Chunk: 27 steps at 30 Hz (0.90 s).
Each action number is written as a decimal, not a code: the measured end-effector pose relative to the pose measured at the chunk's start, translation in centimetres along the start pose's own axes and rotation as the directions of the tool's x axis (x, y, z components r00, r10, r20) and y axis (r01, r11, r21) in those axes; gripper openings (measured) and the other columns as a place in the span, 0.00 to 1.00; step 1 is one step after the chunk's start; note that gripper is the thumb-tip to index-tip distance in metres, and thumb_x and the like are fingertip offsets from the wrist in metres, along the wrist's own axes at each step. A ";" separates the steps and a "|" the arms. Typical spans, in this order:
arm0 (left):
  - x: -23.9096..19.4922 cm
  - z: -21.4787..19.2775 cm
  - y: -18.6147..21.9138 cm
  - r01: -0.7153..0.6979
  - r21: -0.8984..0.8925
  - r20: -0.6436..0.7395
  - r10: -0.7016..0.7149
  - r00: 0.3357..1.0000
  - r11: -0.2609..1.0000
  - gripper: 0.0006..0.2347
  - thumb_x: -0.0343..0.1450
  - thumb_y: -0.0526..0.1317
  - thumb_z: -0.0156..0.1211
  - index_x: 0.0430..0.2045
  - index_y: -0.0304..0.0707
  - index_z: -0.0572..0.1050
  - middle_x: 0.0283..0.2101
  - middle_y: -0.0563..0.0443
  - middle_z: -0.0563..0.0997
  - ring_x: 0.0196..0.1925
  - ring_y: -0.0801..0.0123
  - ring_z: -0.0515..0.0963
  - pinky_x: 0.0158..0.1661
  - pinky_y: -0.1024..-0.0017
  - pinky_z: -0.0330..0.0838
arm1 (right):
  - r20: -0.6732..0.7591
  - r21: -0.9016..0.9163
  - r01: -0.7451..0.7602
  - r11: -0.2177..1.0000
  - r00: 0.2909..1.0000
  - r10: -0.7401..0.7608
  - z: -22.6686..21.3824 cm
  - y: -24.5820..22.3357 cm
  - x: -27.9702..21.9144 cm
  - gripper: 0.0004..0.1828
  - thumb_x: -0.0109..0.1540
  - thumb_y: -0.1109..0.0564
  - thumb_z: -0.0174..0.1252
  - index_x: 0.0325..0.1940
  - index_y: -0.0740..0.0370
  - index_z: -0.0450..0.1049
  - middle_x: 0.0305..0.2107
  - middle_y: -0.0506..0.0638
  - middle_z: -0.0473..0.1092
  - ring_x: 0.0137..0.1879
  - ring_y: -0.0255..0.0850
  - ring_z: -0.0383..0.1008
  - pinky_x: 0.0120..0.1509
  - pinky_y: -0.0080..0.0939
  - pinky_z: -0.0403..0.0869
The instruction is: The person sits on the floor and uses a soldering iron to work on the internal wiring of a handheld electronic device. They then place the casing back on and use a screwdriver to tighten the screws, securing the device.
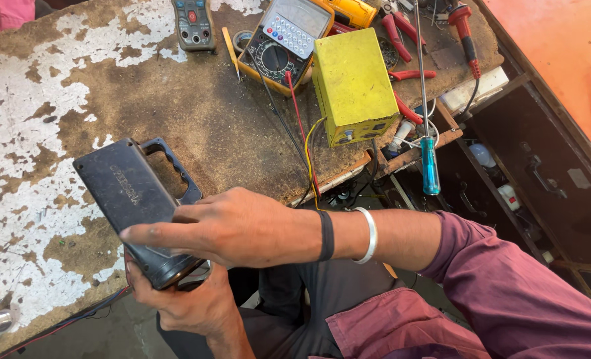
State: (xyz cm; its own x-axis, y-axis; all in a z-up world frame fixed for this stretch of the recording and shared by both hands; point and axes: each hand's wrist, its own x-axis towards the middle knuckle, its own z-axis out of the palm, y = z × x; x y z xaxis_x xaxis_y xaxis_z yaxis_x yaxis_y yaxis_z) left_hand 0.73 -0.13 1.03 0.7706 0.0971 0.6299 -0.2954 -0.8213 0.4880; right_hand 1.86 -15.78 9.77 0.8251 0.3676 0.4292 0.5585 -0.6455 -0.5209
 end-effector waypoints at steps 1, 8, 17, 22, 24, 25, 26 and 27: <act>0.0 0.0 -0.1 -0.023 0.000 -0.002 0.023 1.000 1.000 0.42 0.65 0.49 0.85 0.65 0.26 0.60 0.60 0.30 0.77 0.51 0.49 0.86 0.49 0.62 0.83 | 0.025 0.035 -0.006 0.999 1.000 0.005 0.0 0.0 -0.1 0.38 0.69 0.57 0.56 0.80 0.41 0.49 0.40 0.47 0.76 0.37 0.44 0.79 0.38 0.46 0.78; -0.4 0.0 -0.6 -0.042 -0.086 0.030 0.045 0.999 0.995 0.42 0.67 0.48 0.84 0.66 0.25 0.58 0.62 0.30 0.76 0.54 0.47 0.86 0.51 0.63 0.82 | -0.021 0.053 -0.040 0.998 0.999 0.041 1.2 0.7 -0.5 0.37 0.71 0.53 0.56 0.78 0.35 0.44 0.33 0.47 0.73 0.29 0.39 0.74 0.30 0.42 0.75; -0.4 0.1 -0.4 -0.047 -0.061 -0.017 0.046 0.999 0.997 0.40 0.67 0.48 0.82 0.66 0.25 0.59 0.56 0.31 0.78 0.51 0.49 0.87 0.50 0.63 0.84 | -0.125 0.099 0.079 0.992 0.990 -0.067 2.1 0.4 -0.9 0.42 0.74 0.60 0.51 0.84 0.30 0.39 0.40 0.46 0.74 0.35 0.36 0.75 0.35 0.37 0.77; 0.1 0.0 0.5 -0.013 -0.058 -0.002 0.013 1.000 0.998 0.38 0.68 0.48 0.81 0.64 0.24 0.60 0.53 0.33 0.80 0.50 0.51 0.87 0.49 0.63 0.86 | -0.123 -0.035 0.029 0.999 0.992 -0.033 1.4 -0.4 -0.6 0.38 0.75 0.60 0.48 0.82 0.33 0.39 0.38 0.45 0.72 0.38 0.37 0.75 0.39 0.39 0.77; 0.1 -0.2 0.5 -0.075 -0.061 -0.040 0.073 0.997 0.995 0.37 0.70 0.46 0.80 0.64 0.24 0.59 0.56 0.31 0.79 0.53 0.51 0.86 0.52 0.65 0.86 | -0.080 -0.038 -0.018 0.999 0.997 0.015 1.3 -0.7 -0.3 0.34 0.72 0.57 0.52 0.77 0.36 0.46 0.34 0.47 0.72 0.34 0.41 0.75 0.34 0.42 0.75; 0.2 -0.1 0.6 -0.104 -0.061 -0.055 0.100 0.993 0.993 0.36 0.70 0.45 0.80 0.63 0.25 0.59 0.56 0.30 0.78 0.53 0.51 0.86 0.52 0.65 0.85 | -0.099 -0.042 -0.031 0.999 0.995 0.027 1.2 -0.9 -0.2 0.33 0.72 0.54 0.53 0.77 0.34 0.47 0.34 0.47 0.72 0.34 0.41 0.75 0.34 0.42 0.75; 0.2 -0.3 0.6 -0.120 -0.050 -0.062 0.116 0.991 0.992 0.37 0.70 0.45 0.81 0.63 0.25 0.59 0.55 0.30 0.78 0.52 0.50 0.86 0.51 0.65 0.85 | -0.118 -0.046 -0.043 0.998 0.992 0.038 1.1 -1.3 -0.2 0.33 0.71 0.51 0.54 0.77 0.33 0.48 0.34 0.46 0.72 0.33 0.42 0.76 0.33 0.41 0.75; 0.3 -0.2 0.9 -0.136 -0.049 -0.071 0.132 0.989 0.990 0.37 0.70 0.45 0.82 0.63 0.25 0.59 0.54 0.29 0.79 0.51 0.49 0.86 0.50 0.65 0.85 | -0.125 -0.029 -0.043 0.999 0.991 0.039 0.8 -1.4 -0.2 0.33 0.71 0.51 0.55 0.76 0.32 0.48 0.34 0.46 0.72 0.34 0.42 0.76 0.33 0.41 0.75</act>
State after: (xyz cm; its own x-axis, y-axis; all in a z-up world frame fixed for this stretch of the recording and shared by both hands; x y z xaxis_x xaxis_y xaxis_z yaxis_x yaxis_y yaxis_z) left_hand 0.59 -0.67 1.79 0.6830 0.0273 0.7300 -0.4245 -0.7984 0.4270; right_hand 1.00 -14.40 9.84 0.8290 0.2555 0.4975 0.5200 -0.6797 -0.5174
